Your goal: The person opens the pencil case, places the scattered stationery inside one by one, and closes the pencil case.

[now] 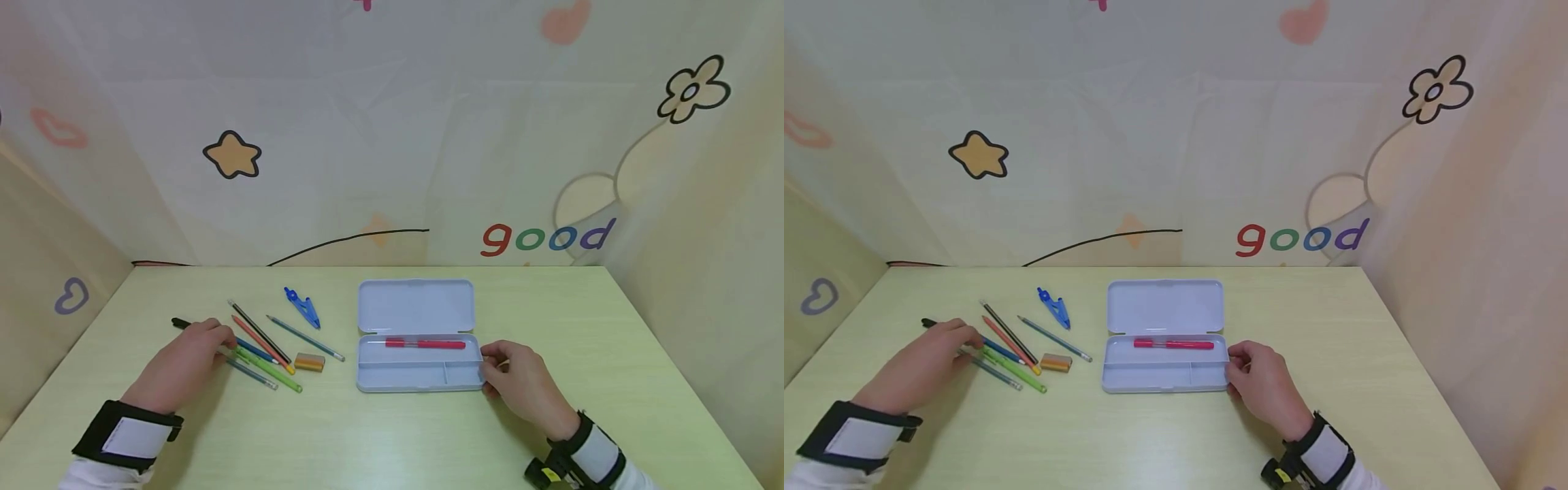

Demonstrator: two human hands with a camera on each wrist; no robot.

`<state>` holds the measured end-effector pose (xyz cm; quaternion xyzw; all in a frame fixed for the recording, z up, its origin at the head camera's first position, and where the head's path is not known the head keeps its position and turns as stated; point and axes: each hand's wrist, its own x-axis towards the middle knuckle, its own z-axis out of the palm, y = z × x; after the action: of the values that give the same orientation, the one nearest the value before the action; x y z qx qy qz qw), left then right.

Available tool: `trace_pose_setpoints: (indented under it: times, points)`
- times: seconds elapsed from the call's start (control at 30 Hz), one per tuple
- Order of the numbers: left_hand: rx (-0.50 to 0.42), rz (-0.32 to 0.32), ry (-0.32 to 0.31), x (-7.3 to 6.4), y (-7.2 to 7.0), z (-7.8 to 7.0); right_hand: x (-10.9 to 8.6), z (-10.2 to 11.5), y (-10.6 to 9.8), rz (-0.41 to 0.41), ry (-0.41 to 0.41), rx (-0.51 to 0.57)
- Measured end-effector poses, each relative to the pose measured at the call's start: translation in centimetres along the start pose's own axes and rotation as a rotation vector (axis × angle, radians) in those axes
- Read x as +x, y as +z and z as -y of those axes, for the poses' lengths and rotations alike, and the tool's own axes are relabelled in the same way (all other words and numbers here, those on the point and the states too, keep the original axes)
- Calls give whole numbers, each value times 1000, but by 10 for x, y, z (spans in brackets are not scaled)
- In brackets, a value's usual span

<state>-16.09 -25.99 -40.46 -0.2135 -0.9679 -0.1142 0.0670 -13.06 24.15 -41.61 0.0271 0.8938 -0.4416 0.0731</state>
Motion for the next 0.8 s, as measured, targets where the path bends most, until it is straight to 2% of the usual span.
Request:
trace_pose_setpoints:
  times: [0.43, 0.8]
  points:
    - [18, 46, -29, 0, 5, 13, 1, -1, 0, -4, -4, 7]
    - [-1, 36, 1, -3, 5, 14, 1, -1, 1, -3, -3, -3]
